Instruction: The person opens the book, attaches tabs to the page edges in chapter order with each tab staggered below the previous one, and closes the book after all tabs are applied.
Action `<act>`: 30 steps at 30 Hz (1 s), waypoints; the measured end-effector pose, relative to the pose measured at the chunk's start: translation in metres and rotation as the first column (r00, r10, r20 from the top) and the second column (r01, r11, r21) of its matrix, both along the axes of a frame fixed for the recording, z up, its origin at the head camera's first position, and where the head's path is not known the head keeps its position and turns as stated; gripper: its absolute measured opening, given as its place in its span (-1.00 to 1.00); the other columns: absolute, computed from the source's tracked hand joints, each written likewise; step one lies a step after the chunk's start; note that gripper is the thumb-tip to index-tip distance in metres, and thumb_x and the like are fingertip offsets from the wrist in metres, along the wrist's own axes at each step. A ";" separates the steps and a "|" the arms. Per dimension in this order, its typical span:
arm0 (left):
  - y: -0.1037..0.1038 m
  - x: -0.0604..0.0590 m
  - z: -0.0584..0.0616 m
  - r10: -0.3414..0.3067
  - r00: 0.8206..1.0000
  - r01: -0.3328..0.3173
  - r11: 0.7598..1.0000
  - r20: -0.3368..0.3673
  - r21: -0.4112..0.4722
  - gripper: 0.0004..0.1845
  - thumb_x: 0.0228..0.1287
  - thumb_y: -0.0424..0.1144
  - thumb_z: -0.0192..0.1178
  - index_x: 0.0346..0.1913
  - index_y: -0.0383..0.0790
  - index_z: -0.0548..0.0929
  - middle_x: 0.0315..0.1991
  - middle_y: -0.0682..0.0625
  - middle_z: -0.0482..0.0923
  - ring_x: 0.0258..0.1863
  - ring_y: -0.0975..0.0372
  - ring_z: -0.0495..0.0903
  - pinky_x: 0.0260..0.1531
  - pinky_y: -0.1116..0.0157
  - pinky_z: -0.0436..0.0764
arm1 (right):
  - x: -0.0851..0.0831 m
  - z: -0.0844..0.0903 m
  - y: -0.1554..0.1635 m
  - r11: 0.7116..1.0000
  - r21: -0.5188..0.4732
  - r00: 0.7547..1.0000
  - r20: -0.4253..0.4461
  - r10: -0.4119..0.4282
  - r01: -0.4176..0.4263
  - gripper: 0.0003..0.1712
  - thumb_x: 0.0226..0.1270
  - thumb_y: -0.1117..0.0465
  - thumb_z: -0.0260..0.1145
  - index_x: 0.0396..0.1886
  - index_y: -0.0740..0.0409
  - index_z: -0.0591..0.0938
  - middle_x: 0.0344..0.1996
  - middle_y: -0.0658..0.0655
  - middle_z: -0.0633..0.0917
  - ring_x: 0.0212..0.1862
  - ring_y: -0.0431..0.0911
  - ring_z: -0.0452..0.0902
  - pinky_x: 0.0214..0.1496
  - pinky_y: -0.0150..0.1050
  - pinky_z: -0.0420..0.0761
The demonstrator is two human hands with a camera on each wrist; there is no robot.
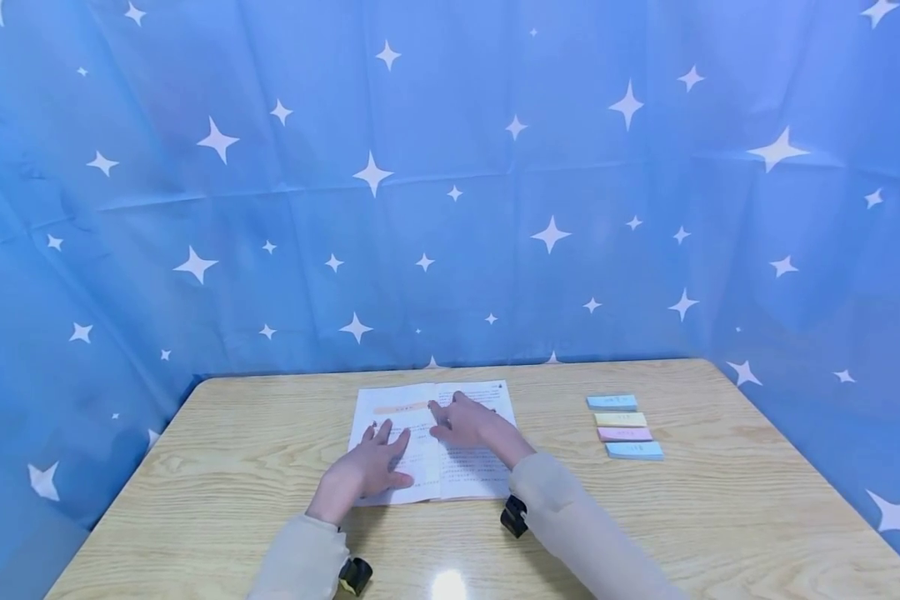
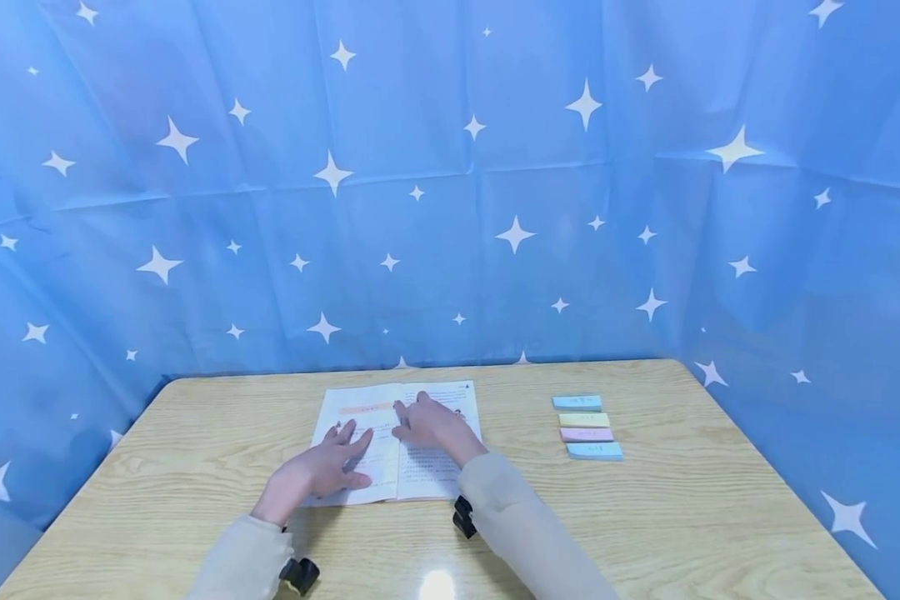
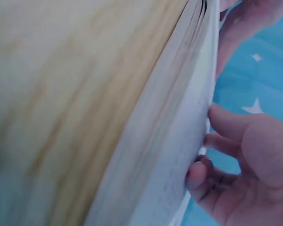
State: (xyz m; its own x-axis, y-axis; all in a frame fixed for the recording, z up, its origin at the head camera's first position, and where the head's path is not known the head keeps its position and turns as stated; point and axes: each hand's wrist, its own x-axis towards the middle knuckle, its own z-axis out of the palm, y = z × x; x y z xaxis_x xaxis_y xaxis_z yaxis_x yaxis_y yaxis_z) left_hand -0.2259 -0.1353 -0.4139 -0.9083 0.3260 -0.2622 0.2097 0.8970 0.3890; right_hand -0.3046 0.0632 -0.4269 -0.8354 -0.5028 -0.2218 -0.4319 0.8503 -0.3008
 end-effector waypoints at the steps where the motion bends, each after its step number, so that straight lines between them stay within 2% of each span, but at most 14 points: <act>1: 0.000 0.000 0.000 0.001 1.000 -0.001 1.000 -0.002 -0.004 -0.22 0.40 -0.03 0.27 0.55 -0.26 0.25 0.57 -0.36 -0.04 0.52 -0.30 -0.08 0.36 -0.22 0.22 | 0.002 0.001 0.001 1.000 0.004 1.000 -0.001 0.016 -0.016 -0.33 0.61 -0.06 0.09 0.58 0.05 0.26 0.37 0.37 0.41 0.37 0.15 0.37 0.30 0.04 0.47; 5: 0.000 0.002 -0.001 0.005 1.000 -0.005 1.000 -0.007 -0.011 -0.23 0.40 -0.03 0.27 0.54 -0.26 0.26 0.56 -0.36 -0.03 0.52 -0.31 -0.07 0.35 -0.23 0.23 | 0.015 0.005 0.004 0.999 0.028 0.999 -0.001 0.036 -0.036 -0.36 0.58 -0.06 0.13 0.54 0.02 0.34 0.36 0.31 0.45 0.39 0.13 0.35 0.30 0.29 0.40; 8: 0.001 0.003 -0.002 0.006 1.000 -0.006 1.000 -0.016 -0.010 -0.23 0.40 -0.03 0.27 0.54 -0.26 0.26 0.56 -0.37 -0.02 0.52 -0.31 -0.06 0.36 -0.23 0.22 | 0.024 0.009 0.007 0.998 0.045 0.999 -0.005 0.048 -0.048 -0.41 0.58 -0.06 0.14 0.50 -0.01 0.42 0.42 0.27 0.40 0.46 0.12 0.25 0.29 0.48 0.25; 10: 0.001 0.003 -0.002 0.008 1.000 -0.008 1.000 -0.019 -0.007 -0.24 0.40 -0.04 0.27 0.54 -0.27 0.27 0.56 -0.37 -0.02 0.51 -0.31 -0.06 0.35 -0.23 0.23 | 0.030 0.011 0.010 0.996 0.026 0.996 0.000 0.087 -0.087 -0.44 0.57 -0.02 0.16 0.47 0.02 0.46 0.33 0.27 0.49 0.28 0.05 0.46 0.28 0.31 0.38; 11: 0.001 0.002 -0.002 0.009 1.000 -0.010 1.000 -0.021 -0.006 -0.24 0.40 -0.04 0.27 0.54 -0.26 0.27 0.56 -0.36 -0.02 0.52 -0.31 -0.06 0.35 -0.23 0.23 | 0.032 0.012 0.011 0.994 0.007 0.994 0.009 0.109 -0.109 -0.46 0.57 0.01 0.17 0.45 0.05 0.48 0.22 0.27 0.56 0.11 -0.01 0.53 0.22 0.15 0.48; 12: 0.002 0.002 -0.002 0.009 1.000 -0.009 1.000 -0.024 -0.006 -0.23 0.39 -0.03 0.27 0.53 -0.26 0.27 0.56 -0.36 -0.02 0.51 -0.32 -0.06 0.35 -0.23 0.23 | 0.034 0.013 0.012 0.991 -0.020 0.991 0.019 0.136 -0.136 -0.48 0.57 0.04 0.18 0.43 0.08 0.50 0.02 0.24 0.65 -0.12 -0.08 0.57 0.10 -0.02 0.54; 13: 0.002 0.002 -0.003 0.008 1.000 -0.008 1.000 -0.025 -0.004 -0.23 0.38 -0.03 0.28 0.53 -0.26 0.28 0.56 -0.36 -0.02 0.51 -0.32 -0.06 0.35 -0.23 0.23 | 0.036 0.015 0.014 0.984 -0.044 0.985 0.022 0.174 -0.173 -0.49 0.56 0.08 0.19 0.40 0.13 0.52 -0.18 0.18 0.67 -0.29 -0.13 0.50 -0.04 -0.17 0.53; 15: 0.002 0.001 -0.002 0.009 1.000 -0.009 1.000 -0.026 -0.002 -0.23 0.37 -0.03 0.29 0.53 -0.26 0.28 0.56 -0.36 -0.01 0.51 -0.33 -0.06 0.34 -0.24 0.23 | 0.041 0.017 0.017 0.969 -0.094 0.972 0.039 0.232 -0.228 -0.53 0.55 0.14 0.21 0.35 0.19 0.56 -0.45 0.07 0.55 -0.54 -0.18 0.24 -0.31 -0.31 0.38; 18: 0.002 0.001 -0.002 0.010 1.000 -0.010 1.000 -0.023 0.001 -0.22 0.36 -0.03 0.30 0.53 -0.26 0.28 0.56 -0.37 -0.01 0.51 -0.33 -0.06 0.34 -0.25 0.23 | 0.048 0.021 0.020 0.947 -0.140 0.953 0.045 0.299 -0.290 -0.69 0.54 0.19 0.21 0.12 0.22 0.70 -0.62 -0.03 0.37 -0.57 -0.23 0.14 -0.40 -0.37 0.28; 20: 0.001 0.001 -0.001 0.014 1.000 -0.014 1.000 -0.019 0.002 -0.22 0.37 -0.04 0.29 0.53 -0.26 0.28 0.56 -0.37 -0.02 0.51 -0.33 -0.07 0.35 -0.25 0.22 | 0.054 0.023 0.021 0.937 -0.144 0.943 0.046 0.329 -0.319 -0.76 0.54 0.20 0.21 -0.08 0.19 0.76 -0.60 -0.03 0.37 -0.55 -0.23 0.16 -0.38 -0.38 0.28; 22: 0.001 0.001 -0.001 0.016 1.000 -0.016 1.000 -0.018 0.004 -0.22 0.37 -0.05 0.29 0.53 -0.26 0.28 0.56 -0.37 -0.02 0.51 -0.32 -0.07 0.35 -0.25 0.22 | 0.059 0.024 0.021 0.926 -0.134 0.932 0.040 0.360 -0.352 -0.77 0.54 0.20 0.21 -0.17 0.17 0.77 -0.61 -0.05 0.36 -0.53 -0.25 0.17 -0.34 -0.40 0.29; 24: 0.001 0.001 0.000 0.014 1.000 -0.014 1.000 -0.019 0.003 -0.22 0.37 -0.05 0.29 0.53 -0.26 0.27 0.56 -0.37 -0.02 0.51 -0.32 -0.07 0.35 -0.25 0.22 | 0.063 0.026 0.021 0.915 -0.121 0.920 0.035 0.391 -0.384 -0.75 0.54 0.21 0.21 -0.22 0.17 0.79 -0.62 -0.06 0.35 -0.51 -0.26 0.18 -0.33 -0.41 0.29; 27: 0.001 0.001 -0.001 0.006 1.000 -0.006 1.000 -0.024 -0.005 -0.22 0.37 -0.05 0.29 0.54 -0.26 0.27 0.56 -0.37 -0.02 0.51 -0.32 -0.07 0.34 -0.25 0.24 | 0.070 0.029 0.020 0.905 -0.099 0.907 0.030 0.419 -0.415 -0.68 0.54 0.21 0.21 -0.44 0.12 0.76 -0.62 -0.09 0.34 -0.50 -0.29 0.19 -0.32 -0.43 0.30; 30: 0.001 0.001 -0.002 0.002 1.000 -0.002 1.000 -0.023 -0.007 -0.22 0.39 -0.04 0.28 0.54 -0.25 0.26 0.56 -0.36 -0.03 0.52 -0.31 -0.08 0.34 -0.23 0.24 | 0.077 0.033 0.020 0.901 -0.098 0.901 0.055 0.430 -0.424 -0.51 0.53 0.21 0.23 -0.72 0.07 0.56 -0.60 -0.10 0.32 -0.50 -0.30 0.17 -0.36 -0.46 0.28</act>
State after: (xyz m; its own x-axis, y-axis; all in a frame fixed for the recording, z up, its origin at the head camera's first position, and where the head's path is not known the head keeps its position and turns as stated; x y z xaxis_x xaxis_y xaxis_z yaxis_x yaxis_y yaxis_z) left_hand -0.2253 -0.1339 -0.4160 -0.9148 0.3223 -0.2435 0.2166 0.9002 0.3778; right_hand -0.2273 0.0830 -0.3942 -0.5196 -0.8263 -0.2173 -0.7218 0.5606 -0.4058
